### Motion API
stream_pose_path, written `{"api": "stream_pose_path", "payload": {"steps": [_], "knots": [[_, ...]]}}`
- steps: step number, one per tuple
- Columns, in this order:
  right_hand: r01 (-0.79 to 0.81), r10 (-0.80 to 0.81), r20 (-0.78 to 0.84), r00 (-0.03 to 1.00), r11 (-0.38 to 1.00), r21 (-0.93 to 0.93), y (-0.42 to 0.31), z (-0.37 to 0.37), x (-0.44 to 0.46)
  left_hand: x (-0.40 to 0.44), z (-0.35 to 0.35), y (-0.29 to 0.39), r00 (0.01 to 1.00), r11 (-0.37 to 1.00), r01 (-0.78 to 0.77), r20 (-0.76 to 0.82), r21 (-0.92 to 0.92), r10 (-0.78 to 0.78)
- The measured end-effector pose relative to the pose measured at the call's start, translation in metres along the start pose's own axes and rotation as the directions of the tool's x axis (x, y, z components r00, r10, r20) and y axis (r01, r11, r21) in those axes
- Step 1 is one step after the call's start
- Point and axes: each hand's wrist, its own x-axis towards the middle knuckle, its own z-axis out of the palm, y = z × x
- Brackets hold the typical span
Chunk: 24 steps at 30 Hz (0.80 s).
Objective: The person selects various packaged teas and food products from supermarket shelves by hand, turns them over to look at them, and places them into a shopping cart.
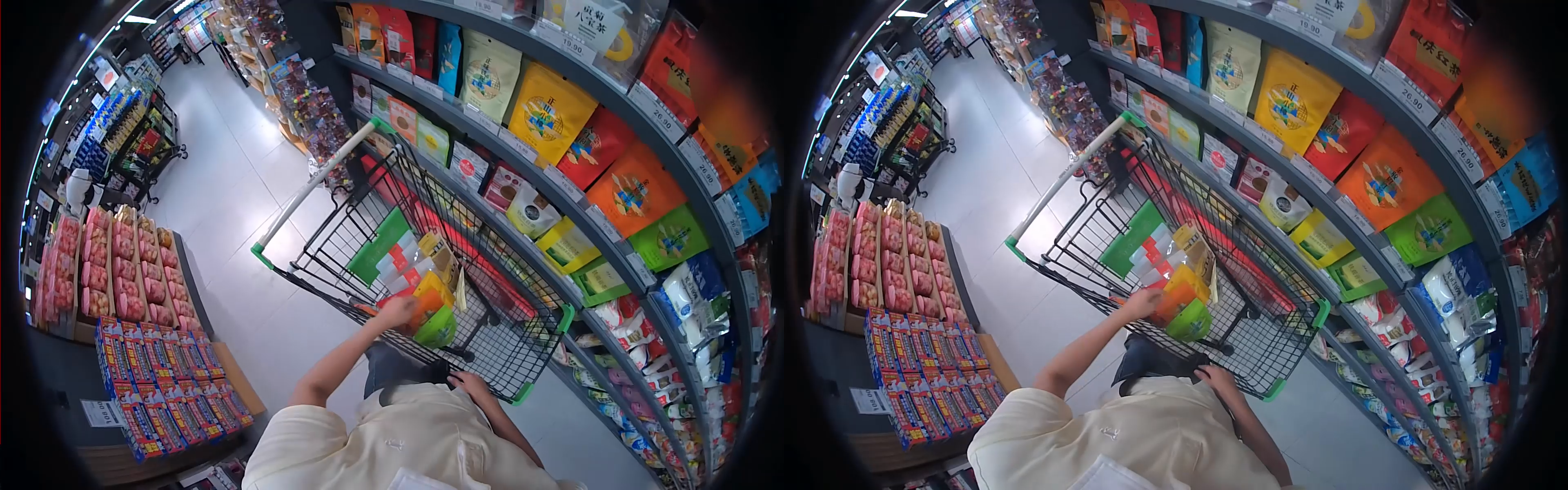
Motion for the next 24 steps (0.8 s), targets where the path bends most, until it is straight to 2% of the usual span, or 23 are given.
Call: {"api": "stream_pose_path", "payload": {"steps": [2,3,5,6,7,8,9,12,16,19,24], "knots": [[-0.024,0.023,-0.029,0.999,0.999,-0.036,-0.002,0.006,0.001,-0.006,-0.048,-0.005,0.984,0.998,0.063,-0.168,0.014,-0.059],[-0.062,0.060,-0.035,0.998,0.995,-0.083,-0.017,0.000,-0.005,-0.011,-0.071,-0.005,0.957,0.996,0.048,-0.288,0.073,-0.025],[-0.092,0.073,-0.108,0.991,0.978,-0.188,-0.029,0.008,-0.001,-0.020,-0.110,-0.037,0.916,0.941,0.040,-0.389,0.336,0.100],[-0.089,0.047,-0.172,0.984,0.965,-0.246,-0.023,0.019,-0.001,-0.024,-0.129,-0.054,0.902,0.895,0.045,-0.403,0.445,0.155],[-0.090,0.018,-0.235,0.972,0.950,-0.300,-0.019,0.029,0.000,-0.032,-0.141,-0.070,0.879,0.804,0.146,-0.448,0.577,0.162],[-0.142,0.058,-0.266,0.962,0.941,-0.308,-0.021,0.036,0.003,-0.044,-0.150,-0.092,0.854,0.686,0.249,-0.489,0.684,0.178],[-0.197,0.101,-0.298,0.949,0.929,-0.312,-0.023,0.043,0.006,-0.042,-0.156,-0.149,0.918,0.612,0.113,-0.318,0.783,0.237],[-0.278,0.119,-0.402,0.908,0.889,-0.364,-0.023,0.063,0.018,-0.068,-0.174,-0.122,0.974,0.584,-0.049,-0.090,0.810,0.206],[-0.368,0.171,-0.505,0.846,0.873,-0.320,-0.042,0.081,0.030,-0.066,-0.180,-0.133,0.978,0.518,-0.028,-0.085,0.855,0.192],[-0.425,0.183,-0.567,0.803,0.843,-0.330,-0.053,0.096,0.038,-0.067,-0.192,-0.142,0.985,0.526,-0.035,-0.059,0.849,0.161],[-0.419,0.181,-0.594,0.784,0.860,-0.291,-0.087,0.109,0.053,-0.072,-0.219,-0.158,0.990,0.528,-0.021,-0.055,0.849,0.127]]}}
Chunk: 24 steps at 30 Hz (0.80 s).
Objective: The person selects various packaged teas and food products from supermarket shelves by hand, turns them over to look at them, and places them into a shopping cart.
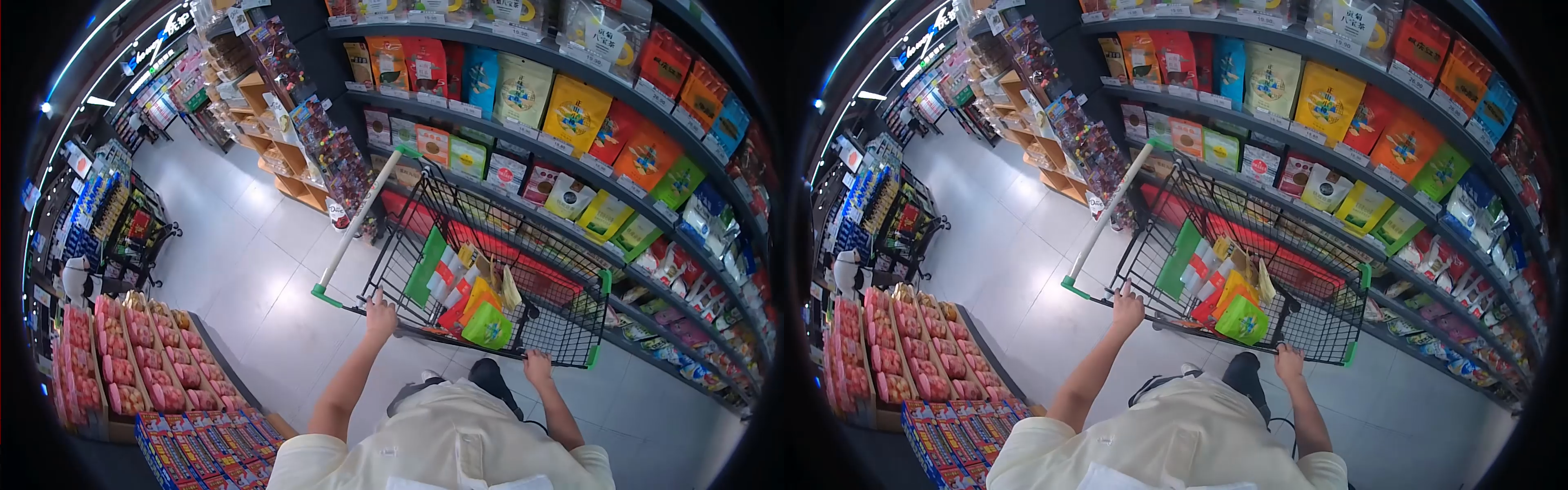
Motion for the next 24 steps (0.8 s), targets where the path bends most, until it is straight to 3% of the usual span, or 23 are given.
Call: {"api": "stream_pose_path", "payload": {"steps": [9,13,24], "knots": [[0.160,-0.168,0.181,0.969,0.985,0.058,-0.049,-0.002,0.017,0.001,0.018,-0.061,0.989,0.995,0.063,-0.125,-0.082,-0.073],[0.268,-0.282,0.142,0.949,0.957,0.112,-0.071,0.006,0.030,0.009,0.022,-0.088,0.992,0.991,0.106,-0.067,-0.075,-0.111],[0.310,-0.317,0.188,0.930,0.948,0.066,-0.146,0.003,0.077,0.032,0.027,-0.162,0.979,0.978,0.205,0.023,-0.046,-0.204]]}}
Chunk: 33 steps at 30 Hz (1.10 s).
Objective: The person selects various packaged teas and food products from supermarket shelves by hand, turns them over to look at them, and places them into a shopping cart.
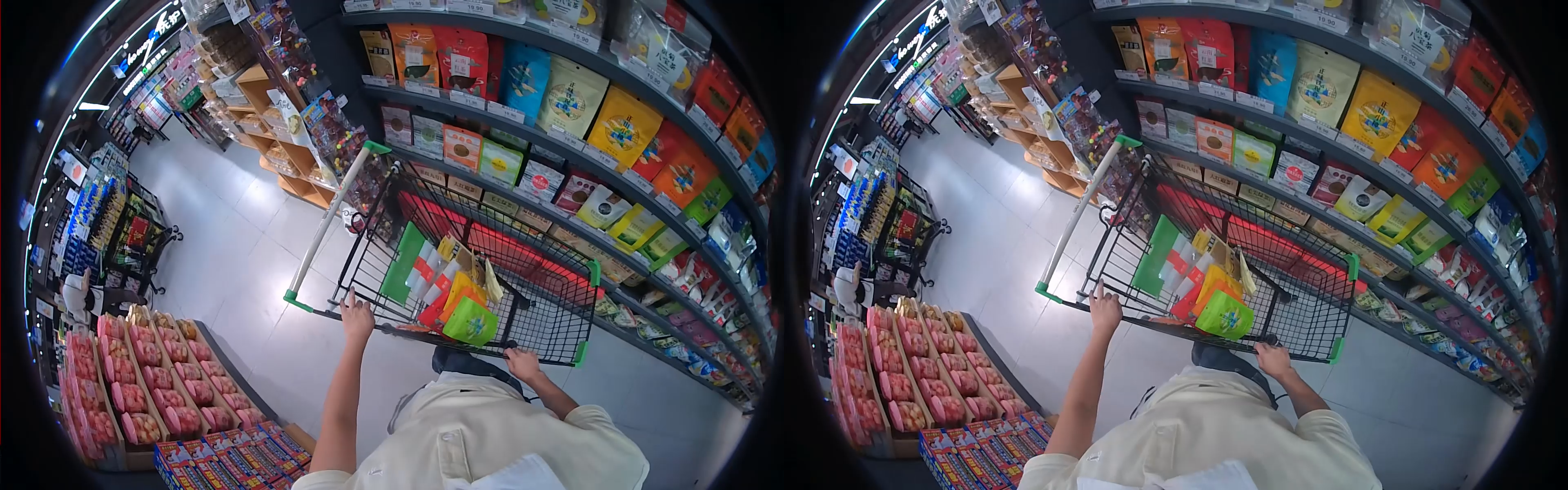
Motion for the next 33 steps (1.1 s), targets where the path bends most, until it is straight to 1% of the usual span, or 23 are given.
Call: {"api": "stream_pose_path", "payload": {"steps": [1,4,6,7,9,11,12,14,15,18,20,21,24,25,28,30,31,32,33], "knots": [[0.009,-0.009,0.004,1.000,1.000,0.004,-0.002,0.000,0.006,0.002,0.000,-0.005,1.000,1.000,0.008,0.016,0.026,-0.008],[0.048,-0.049,-0.021,0.999,0.999,-0.026,-0.004,0.008,0.029,0.008,0.001,-0.021,0.999,0.999,0.037,0.021,-0.013,-0.037],[0.079,-0.082,-0.040,0.996,0.994,-0.081,-0.005,0.011,0.040,0.016,0.002,-0.032,0.998,0.999,0.039,-0.041,-0.019,-0.040],[0.101,-0.102,-0.071,0.992,0.995,-0.022,-0.001,0.020,0.046,0.017,0.004,-0.037,0.997,0.999,0.039,-0.069,-0.030,-0.041],[0.101,-0.100,-0.052,0.994,0.995,0.019,-0.005,0.016,0.052,0.013,0.001,-0.042,0.994,0.998,0.033,-0.099,-0.048,-0.037],[0.089,-0.087,-0.046,0.995,0.995,0.039,-0.010,0.008,0.065,0.015,0.000,-0.046,0.997,0.998,0.058,-0.047,-0.039,-0.060],[0.079,-0.079,0.000,0.997,0.996,0.044,-0.009,0.004,0.069,0.016,-0.003,-0.048,0.997,0.997,0.072,-0.022,-0.035,-0.072],[0.056,-0.063,0.094,0.994,0.996,0.066,-0.014,-0.001,0.075,0.019,0.000,-0.052,0.997,0.997,0.069,-0.039,-0.044,-0.071],[0.052,-0.061,0.135,0.989,0.996,0.074,-0.023,-0.019,0.076,0.019,-0.001,-0.053,0.997,0.997,0.067,-0.032,-0.042,-0.068],[0.073,-0.090,0.160,0.983,0.991,0.110,-0.021,-0.021,0.081,0.020,-0.004,-0.054,0.998,0.997,0.059,-0.020,-0.042,-0.059],[0.089,-0.113,0.210,0.971,0.988,0.122,-0.018,-0.026,0.084,0.022,-0.001,-0.054,0.998,0.998,0.045,-0.041,-0.044,-0.047],[0.098,-0.127,0.237,0.963,0.986,0.132,-0.017,-0.028,0.086,0.022,0.002,-0.055,0.999,0.998,0.047,-0.025,-0.051,-0.048],[0.143,-0.234,0.433,0.870,0.962,0.232,0.001,-0.031,0.107,0.022,-0.005,-0.052,0.998,0.997,0.057,0.022,-0.043,-0.056],[0.101,-0.205,0.574,0.793,0.973,0.208,-0.009,-0.063,0.122,0.022,-0.010,-0.050,0.998,0.997,0.056,0.034,-0.055,-0.055],[0.032,-0.122,0.592,0.797,0.987,0.159,-0.012,-0.088,0.172,0.020,-0.005,-0.048,0.998,0.986,0.067,0.018,-0.156,-0.065],[0.026,-0.148,0.513,0.845,0.971,0.238,-0.018,-0.123,0.230,0.020,-0.005,-0.045,0.997,0.976,0.079,0.038,-0.201,-0.073],[0.038,-0.102,0.383,0.918,0.984,0.173,-0.020,-0.132,0.264,0.020,-0.006,-0.044,0.997,0.973,0.078,0.033,-0.219,-0.073],[0.085,-0.122,0.211,0.970,0.981,0.175,-0.023,-0.149,0.297,0.020,-0.007,-0.043,0.997,0.969,0.078,0.029,-0.235,-0.073],[0.131,-0.139,0.034,0.990,0.977,0.169,-0.029,-0.168,0.331,0.020,-0.007,-0.042,0.997,0.963,0.073,0.007,-0.260,-0.074]]}}
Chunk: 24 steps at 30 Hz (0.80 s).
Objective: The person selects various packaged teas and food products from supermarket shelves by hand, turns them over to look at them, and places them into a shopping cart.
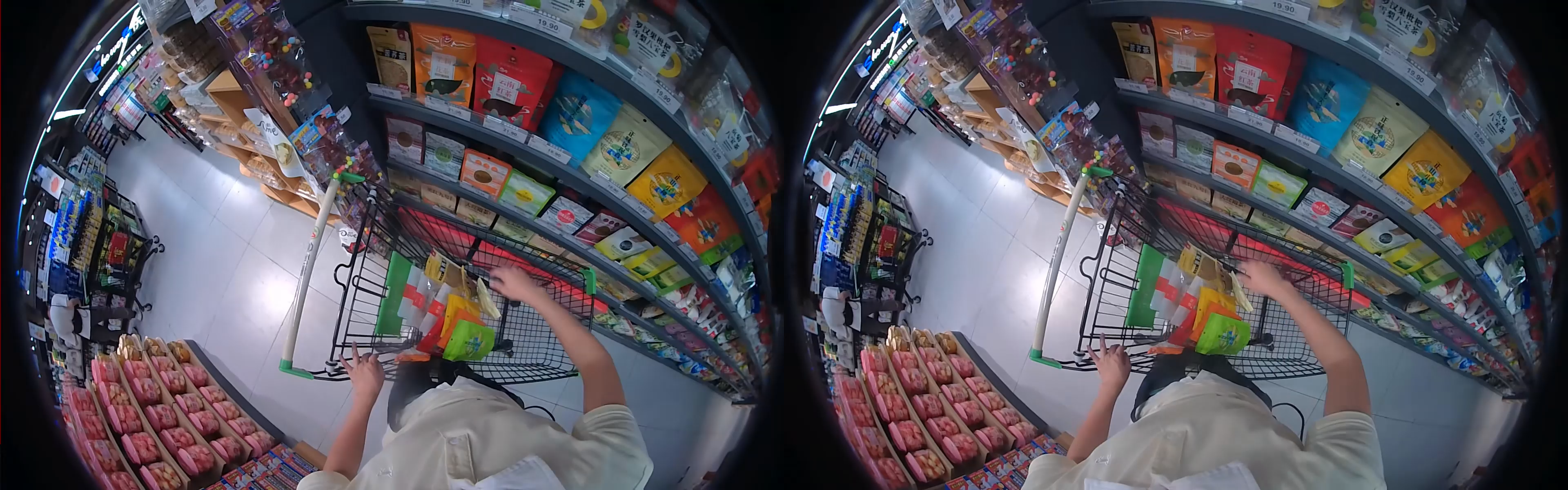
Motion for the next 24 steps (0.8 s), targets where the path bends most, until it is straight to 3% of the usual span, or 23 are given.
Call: {"api": "stream_pose_path", "payload": {"steps": [1,4,6,8,12,15,18,19,21,24], "knots": [[0.105,-0.103,-0.286,0.953,0.994,-0.008,-0.009,-0.021,0.032,0.001,0.000,0.001,1.000,1.000,-0.004,-0.022,-0.025,0.003],[0.065,-0.124,-0.531,0.838,0.990,-0.128,-0.022,-0.074,0.133,0.002,-0.004,0.001,1.000,0.995,0.008,-0.010,-0.098,-0.009],[0.015,-0.275,-0.713,0.645,0.937,-0.348,-0.022,-0.094,0.190,0.002,-0.002,-0.004,0.999,0.990,0.035,0.033,-0.137,-0.030],[-0.097,-0.264,-0.700,0.663,0.897,-0.431,-0.035,-0.119,0.226,0.001,-0.008,-0.006,0.997,0.973,0.062,0.068,-0.224,-0.048],[-0.386,0.170,-0.534,0.828,0.863,-0.324,-0.038,-0.135,0.278,0.001,-0.024,-0.007,0.989,0.923,0.125,0.123,-0.363,-0.085],[-0.448,0.268,-0.501,0.823,0.848,-0.284,-0.029,-0.131,0.302,0.002,-0.032,-0.006,0.981,0.890,0.169,0.163,-0.424,-0.108],[-0.344,0.068,-0.544,0.836,0.838,-0.424,-0.035,-0.120,0.300,0.008,-0.038,-0.004,0.987,0.869,0.134,0.143,-0.477,-0.073],[-0.280,-0.068,-0.586,0.807,0.830,-0.482,-0.041,-0.119,0.294,0.011,-0.039,-0.004,0.988,0.853,0.124,0.142,-0.506,-0.060],[-0.169,-0.339,-0.635,0.694,0.781,-0.602,-0.053,-0.119,0.281,0.020,-0.042,-0.003,0.994,0.842,0.074,0.102,-0.535,-0.023],[-0.013,-0.480,-0.687,0.546,0.815,-0.580,-0.068,-0.129,0.261,0.034,-0.036,-0.004,0.997,0.790,0.038,0.072,-0.612,0.008]]}}
